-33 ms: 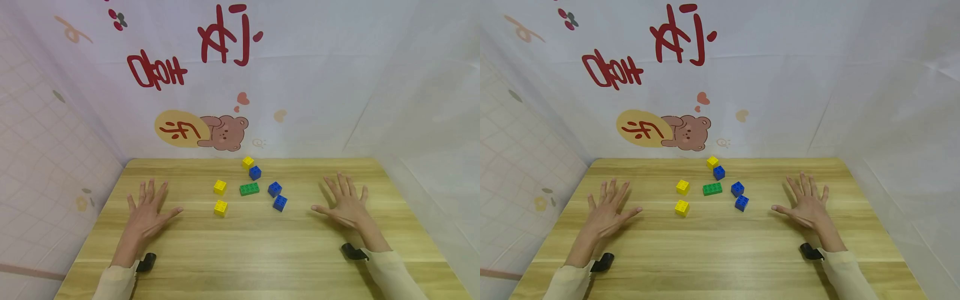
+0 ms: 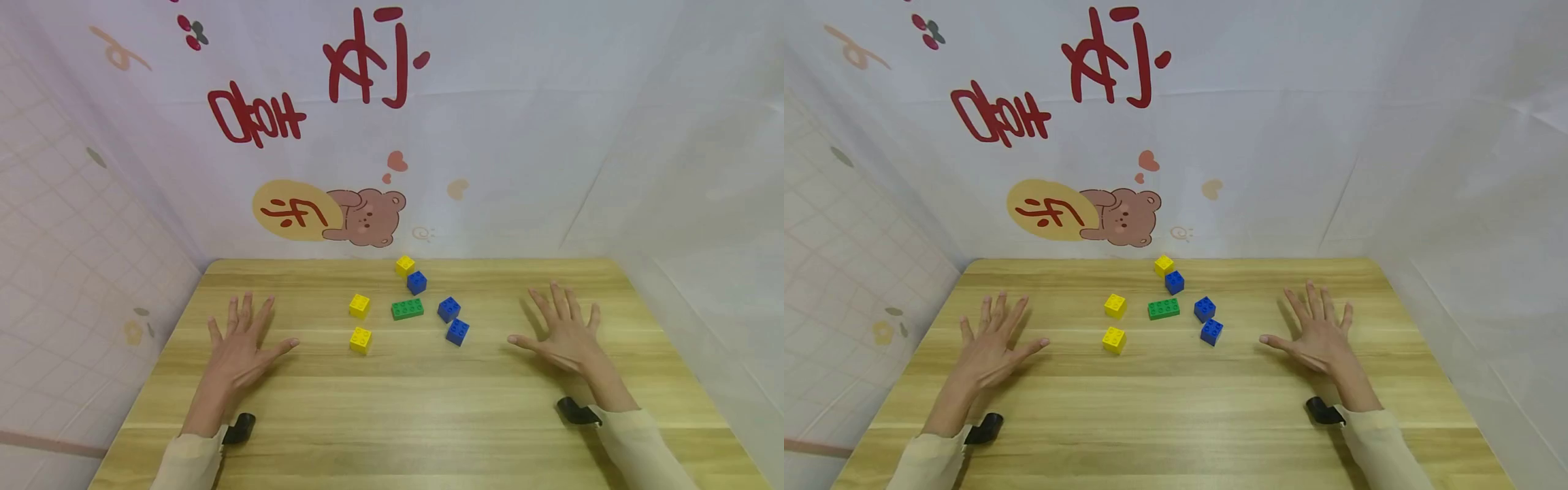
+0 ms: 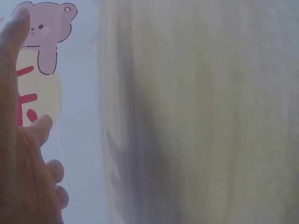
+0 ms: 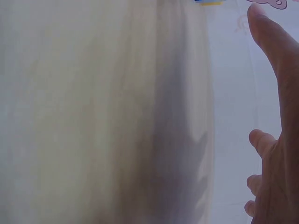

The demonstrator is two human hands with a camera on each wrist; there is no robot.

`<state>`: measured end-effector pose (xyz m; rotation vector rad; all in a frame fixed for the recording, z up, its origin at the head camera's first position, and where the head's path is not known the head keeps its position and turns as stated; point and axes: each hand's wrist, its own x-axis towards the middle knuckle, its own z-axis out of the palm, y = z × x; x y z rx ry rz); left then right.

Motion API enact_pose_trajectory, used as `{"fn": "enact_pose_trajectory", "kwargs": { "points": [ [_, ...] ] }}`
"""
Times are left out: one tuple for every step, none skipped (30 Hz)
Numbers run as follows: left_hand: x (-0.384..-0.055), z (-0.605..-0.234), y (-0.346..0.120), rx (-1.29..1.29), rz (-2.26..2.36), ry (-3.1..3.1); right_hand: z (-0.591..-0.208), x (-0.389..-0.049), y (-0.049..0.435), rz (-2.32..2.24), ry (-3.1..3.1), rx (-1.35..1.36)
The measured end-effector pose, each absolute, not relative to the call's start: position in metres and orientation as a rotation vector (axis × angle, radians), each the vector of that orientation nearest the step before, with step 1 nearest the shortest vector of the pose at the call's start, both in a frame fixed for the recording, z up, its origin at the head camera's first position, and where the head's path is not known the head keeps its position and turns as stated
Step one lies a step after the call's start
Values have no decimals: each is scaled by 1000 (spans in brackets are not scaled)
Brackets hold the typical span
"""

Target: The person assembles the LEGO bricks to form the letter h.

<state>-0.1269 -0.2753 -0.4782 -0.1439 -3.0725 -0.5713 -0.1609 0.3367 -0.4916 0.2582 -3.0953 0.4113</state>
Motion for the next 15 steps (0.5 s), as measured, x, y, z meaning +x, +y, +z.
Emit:
{"fn": "enact_pose_trajectory", "kwargs": {
  "points": [
    [-127,-478,-275,-145,-573,-3074,-492,-161,337,414,-3095,260],
    [-128,-479,-275,-147,-579,-3074,-492,-162,336,416,-3094,261],
    [-128,-479,-275,-148,-584,-3076,-492,-162,336,420,-3093,261],
    [-129,-479,-274,-148,-592,-3078,-491,-162,334,425,-3092,265],
    [-129,-480,-274,-148,-602,-3080,-491,-163,333,433,-3092,270],
    [-130,-480,-273,-149,-607,-3080,-491,-163,332,434,-3090,271],
    [-130,-481,-273,-148,-615,-3081,-492,-164,331,438,-3088,269],
    [-131,-481,-272,-148,-627,-3082,-492,-165,329,443,-3087,267],
    [-131,-481,-272,-148,-637,-3084,-492,-165,328,448,-3088,267],
    [-131,-482,-271,-148,-648,-3082,-492,-165,326,454,-3087,267],
    [-132,-482,-270,-148,-658,-3082,-492,-166,324,465,-3089,267],
    [-132,-483,-269,-148,-669,-3083,-492,-166,323,475,-3087,268],
    [-132,-483,-268,-147,-685,-3084,-492,-166,321,491,-3086,272],
    [-133,-483,-267,-146,-698,-3084,-492,-166,319,504,-3086,278],
    [-133,-484,-266,-144,-709,-3084,-492,-167,318,512,-3083,287]
  ]
}}
